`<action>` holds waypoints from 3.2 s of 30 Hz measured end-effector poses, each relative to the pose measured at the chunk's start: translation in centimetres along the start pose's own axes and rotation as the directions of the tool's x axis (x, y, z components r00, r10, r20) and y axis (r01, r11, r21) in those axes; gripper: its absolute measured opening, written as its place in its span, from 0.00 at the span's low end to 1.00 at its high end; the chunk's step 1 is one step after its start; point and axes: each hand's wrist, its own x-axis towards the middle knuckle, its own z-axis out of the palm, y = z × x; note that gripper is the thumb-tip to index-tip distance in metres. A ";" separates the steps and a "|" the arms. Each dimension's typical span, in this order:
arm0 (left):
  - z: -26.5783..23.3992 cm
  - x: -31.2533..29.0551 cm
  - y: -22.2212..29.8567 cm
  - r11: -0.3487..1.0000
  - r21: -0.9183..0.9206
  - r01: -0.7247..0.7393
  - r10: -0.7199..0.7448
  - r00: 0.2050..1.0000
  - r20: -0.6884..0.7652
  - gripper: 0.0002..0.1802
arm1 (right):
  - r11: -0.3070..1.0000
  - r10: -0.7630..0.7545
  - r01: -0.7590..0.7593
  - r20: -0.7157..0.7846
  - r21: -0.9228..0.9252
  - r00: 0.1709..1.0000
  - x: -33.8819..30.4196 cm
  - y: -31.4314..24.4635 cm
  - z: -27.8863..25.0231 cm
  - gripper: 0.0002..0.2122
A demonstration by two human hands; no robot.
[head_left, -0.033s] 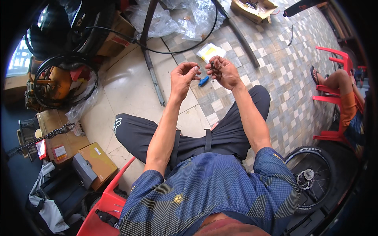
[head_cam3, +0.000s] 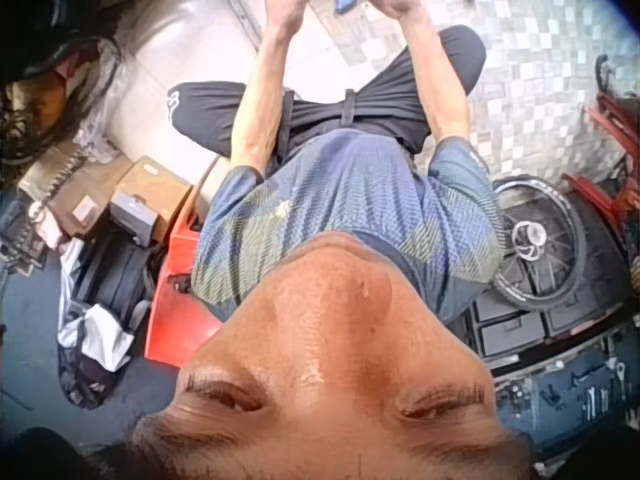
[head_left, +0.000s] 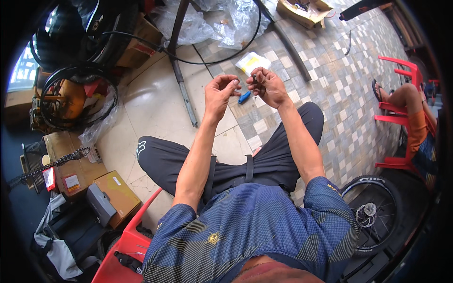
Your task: The person assembles a bicycle crankset by picking up a crank arm and chainring, inserting bolts, and attaching the assembly to the bicycle frame. The person uses an Allen key to tighten the bolts and secures the crankset to the frame.
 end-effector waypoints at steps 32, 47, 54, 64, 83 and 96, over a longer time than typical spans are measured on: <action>1.1 -1.5 4.8 0.951 0.024 -0.309 0.305 0.945 0.119 0.10 | 0.672 -0.334 0.293 0.075 -0.680 0.940 -1.9 -3.5 8.8 0.10; 2.2 0.6 5.8 0.750 0.421 -0.511 0.428 0.859 0.280 0.09 | 0.816 -0.212 0.167 -0.018 -0.554 0.977 -1.0 -5.7 7.9 0.10; 1.3 1.3 5.2 0.890 0.177 -0.420 0.316 0.849 0.423 0.12 | 0.909 -0.145 0.141 0.020 -0.391 0.989 -1.1 -5.5 7.0 0.10; 1.3 1.5 5.8 0.851 0.284 -0.442 0.289 0.845 0.450 0.13 | 0.916 -0.130 0.102 -0.047 -0.388 0.990 -1.4 -5.4 6.5 0.09; 2.0 1.1 6.9 0.666 0.421 -0.615 0.432 0.779 0.455 0.14 | 0.880 -0.166 0.120 -0.061 -0.460 0.984 -1.9 -6.4 7.7 0.11; 2.3 1.1 6.5 0.662 0.415 -0.625 0.457 0.774 0.438 0.12 | 0.913 -0.169 0.129 -0.069 -0.386 0.983 -1.9 -6.0 8.2 0.10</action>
